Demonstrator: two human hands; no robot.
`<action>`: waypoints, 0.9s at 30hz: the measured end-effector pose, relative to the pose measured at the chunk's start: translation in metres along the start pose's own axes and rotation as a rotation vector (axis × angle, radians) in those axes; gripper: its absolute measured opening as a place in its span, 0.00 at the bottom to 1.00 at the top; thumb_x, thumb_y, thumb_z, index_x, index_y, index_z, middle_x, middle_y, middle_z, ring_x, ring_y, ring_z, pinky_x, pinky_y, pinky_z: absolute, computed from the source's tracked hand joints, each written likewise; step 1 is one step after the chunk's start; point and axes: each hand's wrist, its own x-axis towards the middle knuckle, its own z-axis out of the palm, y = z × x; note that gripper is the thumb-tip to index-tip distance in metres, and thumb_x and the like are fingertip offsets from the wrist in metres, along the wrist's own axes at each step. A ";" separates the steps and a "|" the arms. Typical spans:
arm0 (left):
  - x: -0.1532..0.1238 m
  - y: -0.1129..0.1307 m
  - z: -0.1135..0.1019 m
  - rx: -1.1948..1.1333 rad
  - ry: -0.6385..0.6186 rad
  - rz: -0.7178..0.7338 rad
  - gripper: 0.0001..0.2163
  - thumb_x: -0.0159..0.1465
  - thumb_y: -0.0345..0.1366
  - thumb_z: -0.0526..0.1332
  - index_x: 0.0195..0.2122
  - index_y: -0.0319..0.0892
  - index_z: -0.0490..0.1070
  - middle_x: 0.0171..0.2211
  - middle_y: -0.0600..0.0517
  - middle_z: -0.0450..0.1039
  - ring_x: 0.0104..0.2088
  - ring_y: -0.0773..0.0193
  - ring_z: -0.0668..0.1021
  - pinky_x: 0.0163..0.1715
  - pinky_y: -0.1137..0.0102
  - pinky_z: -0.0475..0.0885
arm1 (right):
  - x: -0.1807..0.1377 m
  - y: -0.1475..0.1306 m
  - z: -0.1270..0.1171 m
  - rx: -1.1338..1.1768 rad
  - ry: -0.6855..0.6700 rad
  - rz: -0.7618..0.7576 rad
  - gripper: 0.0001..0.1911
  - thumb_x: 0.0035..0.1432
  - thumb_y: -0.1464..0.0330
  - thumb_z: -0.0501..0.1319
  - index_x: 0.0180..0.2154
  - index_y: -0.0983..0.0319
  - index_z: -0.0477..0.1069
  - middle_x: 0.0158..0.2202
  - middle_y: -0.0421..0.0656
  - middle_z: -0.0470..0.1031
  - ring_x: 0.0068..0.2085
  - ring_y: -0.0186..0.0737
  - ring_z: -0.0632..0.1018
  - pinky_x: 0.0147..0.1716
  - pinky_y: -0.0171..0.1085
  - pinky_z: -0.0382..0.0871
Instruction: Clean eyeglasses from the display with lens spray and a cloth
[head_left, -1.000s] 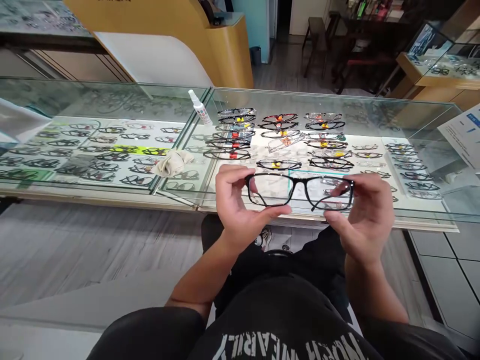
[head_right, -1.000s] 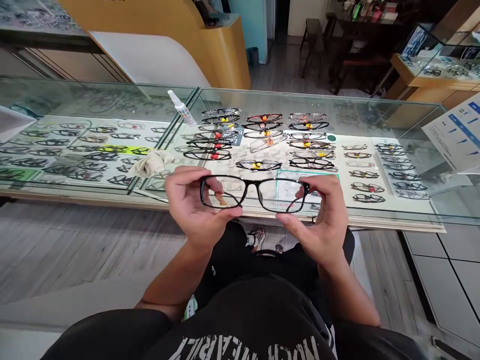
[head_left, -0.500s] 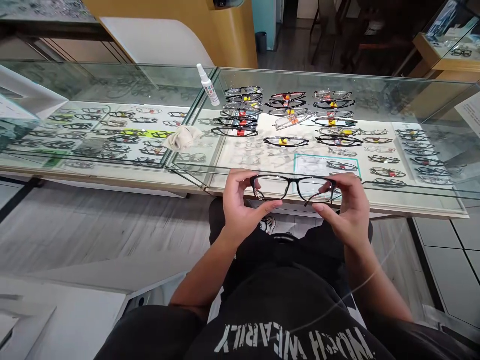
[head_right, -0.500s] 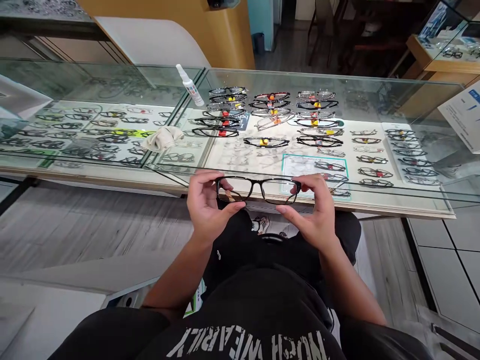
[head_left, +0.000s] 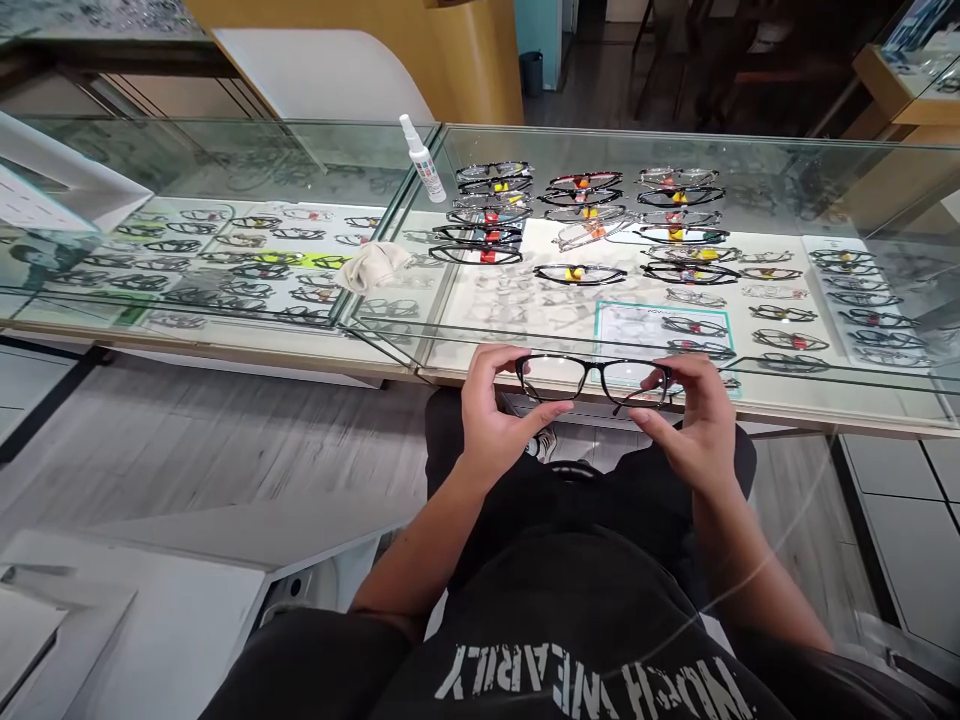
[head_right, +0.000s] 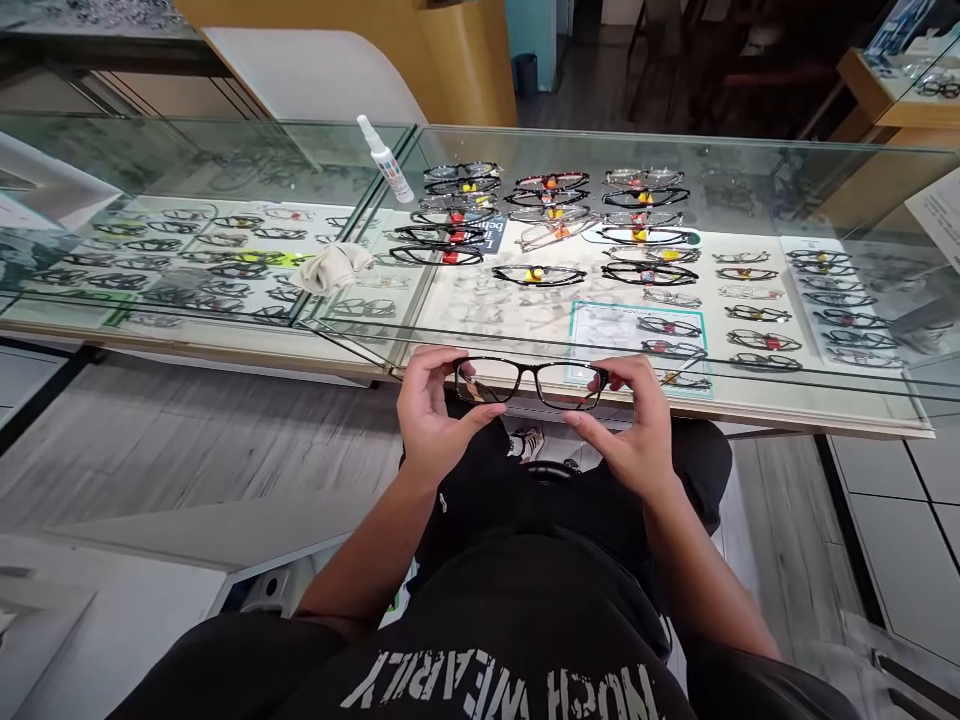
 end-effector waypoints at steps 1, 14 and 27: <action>0.001 0.000 0.000 -0.003 -0.001 0.002 0.33 0.51 0.51 0.81 0.55 0.47 0.74 0.46 0.47 0.72 0.42 0.58 0.79 0.46 0.60 0.78 | 0.000 -0.001 0.000 -0.001 -0.001 0.005 0.26 0.56 0.61 0.76 0.54 0.52 0.74 0.42 0.43 0.74 0.42 0.48 0.77 0.43 0.49 0.70; 0.035 0.033 -0.001 -0.118 0.049 0.140 0.31 0.52 0.56 0.79 0.52 0.49 0.74 0.43 0.50 0.71 0.36 0.62 0.77 0.36 0.62 0.79 | 0.020 -0.061 -0.021 -0.076 0.075 -0.069 0.26 0.54 0.56 0.77 0.52 0.50 0.75 0.44 0.46 0.75 0.42 0.54 0.78 0.45 0.56 0.74; 0.249 -0.004 0.047 0.031 0.156 0.373 0.35 0.45 0.73 0.71 0.46 0.56 0.70 0.44 0.48 0.70 0.43 0.52 0.77 0.44 0.52 0.77 | 0.222 -0.020 -0.038 -0.258 0.146 -0.367 0.30 0.61 0.42 0.67 0.58 0.48 0.70 0.53 0.45 0.76 0.54 0.55 0.80 0.54 0.58 0.78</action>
